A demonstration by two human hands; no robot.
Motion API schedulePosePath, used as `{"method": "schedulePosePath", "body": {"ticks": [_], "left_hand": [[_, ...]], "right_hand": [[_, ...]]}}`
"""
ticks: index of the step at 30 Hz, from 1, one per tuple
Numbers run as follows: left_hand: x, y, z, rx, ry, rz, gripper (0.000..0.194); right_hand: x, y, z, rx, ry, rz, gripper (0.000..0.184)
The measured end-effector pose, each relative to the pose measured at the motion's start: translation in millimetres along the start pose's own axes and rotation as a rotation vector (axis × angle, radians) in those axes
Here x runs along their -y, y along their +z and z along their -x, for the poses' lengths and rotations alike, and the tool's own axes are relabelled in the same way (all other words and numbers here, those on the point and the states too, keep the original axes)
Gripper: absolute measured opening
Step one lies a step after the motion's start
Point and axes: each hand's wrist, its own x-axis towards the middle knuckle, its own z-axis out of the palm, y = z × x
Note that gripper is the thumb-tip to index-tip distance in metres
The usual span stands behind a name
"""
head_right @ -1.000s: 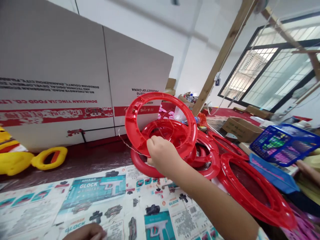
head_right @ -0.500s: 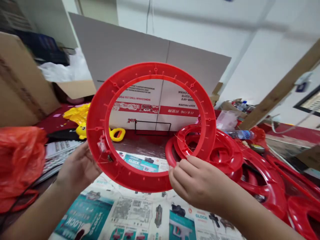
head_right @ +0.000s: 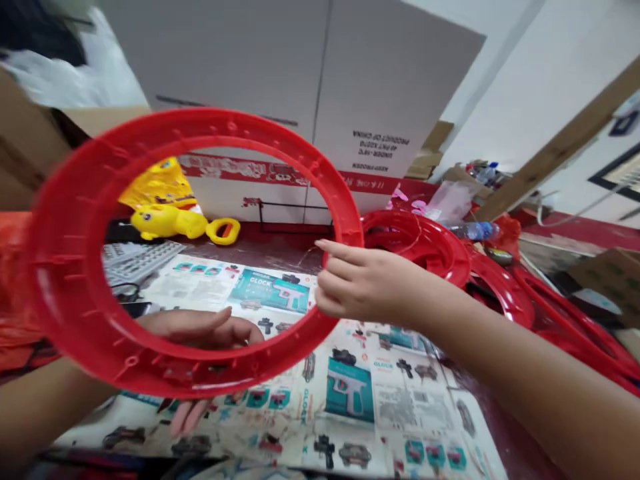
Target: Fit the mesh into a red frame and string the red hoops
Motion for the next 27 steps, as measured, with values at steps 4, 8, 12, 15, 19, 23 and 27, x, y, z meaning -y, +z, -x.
{"method": "schedulePosePath", "body": {"ticks": [4, 8, 12, 15, 19, 23, 27], "left_hand": [[4.3, 8.0, -14.0, 0.011, -0.115, 0.026, 0.033], [11.2, 12.3, -23.5, -0.059, -0.122, 0.087, 0.028], [21.3, 8.1, -29.3, -0.159, -0.023, 0.181, 0.028], [26.3, 3.5, -31.7, -0.143, 0.022, 0.190, 0.035], [25.9, 0.5, -37.2, -0.356, 0.076, 0.110, 0.046], [24.4, -2.1, -47.6, -0.491, 0.233, 0.139, 0.035], [29.4, -4.7, -54.7, -0.511, 0.349, 0.360, 0.007]], "right_hand": [[-2.6, 15.6, -11.5, 0.064, -0.023, -0.032, 0.025], [-0.5, 27.6, -12.9, 0.105, 0.064, -0.195, 0.028], [27.7, 20.3, -13.1, 0.154, 0.325, -0.443, 0.046], [66.4, 9.6, -19.6, 0.136, 0.497, -0.601, 0.014], [117.7, 17.5, -30.8, -0.063, 0.736, -0.731, 0.027], [146.7, 43.1, -42.5, -0.116, 0.871, -0.788, 0.022], [155.3, 58.7, -50.6, -0.231, 0.947, -0.679, 0.008]]}}
